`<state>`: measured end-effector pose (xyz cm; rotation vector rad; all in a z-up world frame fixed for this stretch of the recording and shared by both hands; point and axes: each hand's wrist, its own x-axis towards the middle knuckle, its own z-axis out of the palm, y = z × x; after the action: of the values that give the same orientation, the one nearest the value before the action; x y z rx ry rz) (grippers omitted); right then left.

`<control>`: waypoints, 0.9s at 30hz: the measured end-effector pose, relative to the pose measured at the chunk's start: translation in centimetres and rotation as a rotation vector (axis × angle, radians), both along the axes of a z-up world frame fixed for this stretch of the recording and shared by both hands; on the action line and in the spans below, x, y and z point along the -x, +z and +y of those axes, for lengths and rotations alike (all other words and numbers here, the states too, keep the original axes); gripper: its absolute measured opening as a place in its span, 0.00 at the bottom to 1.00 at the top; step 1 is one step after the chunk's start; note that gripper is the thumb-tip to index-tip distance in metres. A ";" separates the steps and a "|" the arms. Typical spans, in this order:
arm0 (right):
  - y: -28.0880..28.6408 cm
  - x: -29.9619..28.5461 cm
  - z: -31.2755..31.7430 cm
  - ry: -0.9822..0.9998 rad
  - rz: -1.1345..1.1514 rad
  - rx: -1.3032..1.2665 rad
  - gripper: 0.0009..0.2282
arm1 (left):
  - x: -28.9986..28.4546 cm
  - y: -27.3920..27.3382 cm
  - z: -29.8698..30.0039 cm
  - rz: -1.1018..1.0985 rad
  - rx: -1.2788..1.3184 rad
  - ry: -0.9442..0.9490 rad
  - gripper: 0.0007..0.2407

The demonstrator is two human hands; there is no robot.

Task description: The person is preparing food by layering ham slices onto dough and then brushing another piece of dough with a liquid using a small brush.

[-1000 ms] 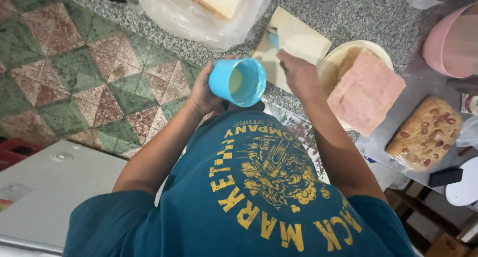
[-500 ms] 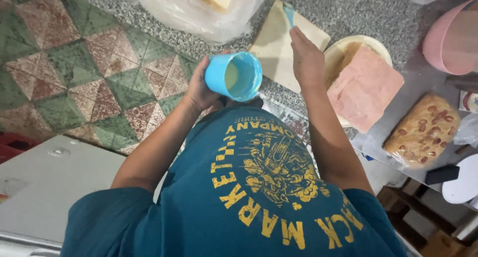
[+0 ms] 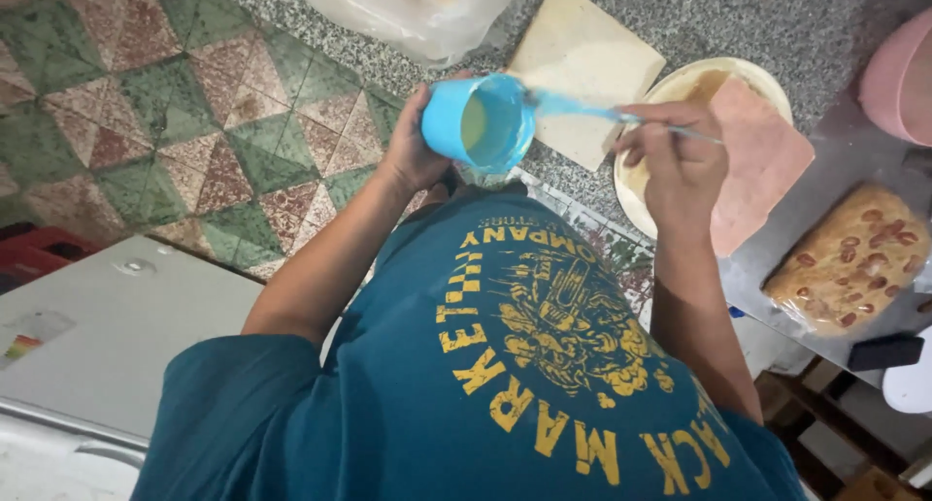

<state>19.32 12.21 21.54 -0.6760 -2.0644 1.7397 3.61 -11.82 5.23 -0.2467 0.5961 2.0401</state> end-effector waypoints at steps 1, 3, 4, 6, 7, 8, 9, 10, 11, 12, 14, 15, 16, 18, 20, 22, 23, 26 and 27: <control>0.1 0.5 -0.5 -0.008 0.001 0.001 0.08 | 0.0 0.1 0.5 0.001 0.001 -0.008 0.25; 0.4 1.5 -1.4 0.320 -0.138 -0.193 0.08 | -0.3 0.2 1.7 -0.049 0.141 -0.002 0.25; -0.6 2.4 -1.7 0.310 -0.140 -0.192 0.08 | -0.3 0.2 1.6 -0.049 0.141 -0.012 0.25; -2.5 4.7 -2.0 0.712 -0.389 -0.906 0.16 | 0.0 0.3 1.6 0.085 0.028 -0.115 0.26; -3.0 4.7 -2.1 0.709 -0.385 -0.903 0.16 | 0.1 -0.1 1.8 0.089 0.032 -0.117 0.26; -3.5 4.8 -2.3 0.661 -0.441 -0.771 0.13 | 0.2 -0.6 2.1 0.109 0.045 -0.087 0.28; -4.1 5.0 -2.4 0.618 -0.494 -0.637 0.11 | 0.3 -1.1 2.2 0.128 0.059 -0.053 0.29; -3.5 4.9 -2.7 0.620 -0.491 -0.633 0.11 | 0.5 -0.7 2.1 0.128 0.064 -0.051 0.29; -3.0 4.7 -2.8 0.530 -0.501 -0.403 0.08 | 0.5 -0.4 2.2 0.154 0.071 -0.058 0.31; -2.4 4.4 -3.0 0.437 -0.506 -0.173 0.06 | 0.5 -0.1 2.2 0.180 0.078 -0.064 0.32; -1.7 4.2 -3.0 0.324 -0.475 0.043 0.05 | 0.3 0.6 2.3 0.189 0.072 -0.070 0.30; -1.3 4.1 -3.0 0.206 -0.440 0.256 0.04 | 0.3 0.9 2.4 0.200 0.063 -0.078 0.29; -2.2 3.7 -2.7 0.208 -0.437 0.254 0.04 | 0.1 0.8 2.3 0.203 0.063 -0.076 0.29; -4.0 2.7 -1.8 0.000 -0.257 0.549 0.05 | -0.2 0.5 2.4 0.184 0.025 -0.063 0.27; -5.6 1.5 -0.5 -0.071 -0.188 0.626 0.05 | -0.4 0.6 2.3 0.150 0.027 -0.057 0.29; -7.0 0.5 0.8 -0.140 -0.120 0.701 0.06 | -0.6 -0.2 1.9 0.116 0.029 -0.048 0.31; -7.5 0.1 1.6 -0.165 -0.113 0.706 0.08 | -0.7 -1.1 1.7 0.131 0.026 -0.030 0.31; -7.7 -0.1 3.5 -0.270 -0.101 0.685 0.07 | -0.9 -1.9 0.9 0.132 0.047 0.010 0.30; -7.5 0.0 4.0 -0.354 -0.097 0.666 0.06 | -1.1 -1.8 0.5 0.116 0.078 0.027 0.29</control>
<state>19.31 16.20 14.04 -1.2432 -1.2716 2.1894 4.67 -11.35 3.47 -0.1845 0.7483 2.0700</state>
